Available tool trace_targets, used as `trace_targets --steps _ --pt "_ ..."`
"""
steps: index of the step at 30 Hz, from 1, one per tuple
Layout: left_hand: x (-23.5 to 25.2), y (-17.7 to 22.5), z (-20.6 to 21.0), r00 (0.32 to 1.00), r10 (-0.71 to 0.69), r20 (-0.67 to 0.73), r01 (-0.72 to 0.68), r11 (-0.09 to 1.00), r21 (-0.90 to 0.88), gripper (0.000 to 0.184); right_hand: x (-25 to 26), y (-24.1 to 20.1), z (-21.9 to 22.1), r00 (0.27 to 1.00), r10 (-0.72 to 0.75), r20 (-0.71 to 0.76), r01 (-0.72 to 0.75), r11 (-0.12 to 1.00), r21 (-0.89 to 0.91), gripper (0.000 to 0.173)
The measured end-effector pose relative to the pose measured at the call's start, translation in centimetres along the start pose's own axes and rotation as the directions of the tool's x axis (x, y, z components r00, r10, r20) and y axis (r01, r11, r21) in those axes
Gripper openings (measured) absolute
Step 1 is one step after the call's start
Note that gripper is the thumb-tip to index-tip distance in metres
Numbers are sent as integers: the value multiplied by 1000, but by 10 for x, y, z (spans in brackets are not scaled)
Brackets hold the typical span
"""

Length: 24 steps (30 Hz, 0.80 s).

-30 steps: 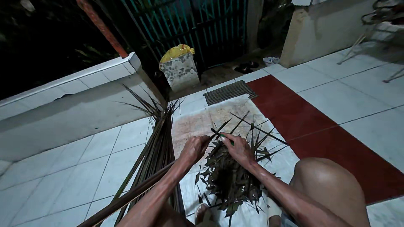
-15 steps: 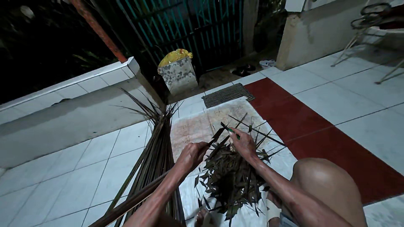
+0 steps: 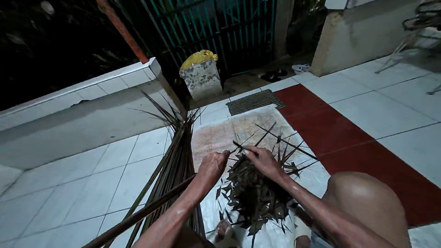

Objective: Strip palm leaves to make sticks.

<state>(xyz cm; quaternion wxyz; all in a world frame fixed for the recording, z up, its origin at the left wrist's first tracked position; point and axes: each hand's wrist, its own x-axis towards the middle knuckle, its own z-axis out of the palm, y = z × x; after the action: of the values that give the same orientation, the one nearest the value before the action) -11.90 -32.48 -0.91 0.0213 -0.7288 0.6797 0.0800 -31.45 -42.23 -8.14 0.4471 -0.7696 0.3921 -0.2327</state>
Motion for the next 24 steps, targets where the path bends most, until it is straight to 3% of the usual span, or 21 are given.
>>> trace_targets --steps 4,24 --pt "-3 6 -2 1000 0 17 -1 1000 28 32 0 -5 1 999 44 14 -43 998 -43 41" --pt "-7 1 3 997 76 -1 -76 995 -58 31 19 37 -28 925 273 -265 -295 954 -47 37"
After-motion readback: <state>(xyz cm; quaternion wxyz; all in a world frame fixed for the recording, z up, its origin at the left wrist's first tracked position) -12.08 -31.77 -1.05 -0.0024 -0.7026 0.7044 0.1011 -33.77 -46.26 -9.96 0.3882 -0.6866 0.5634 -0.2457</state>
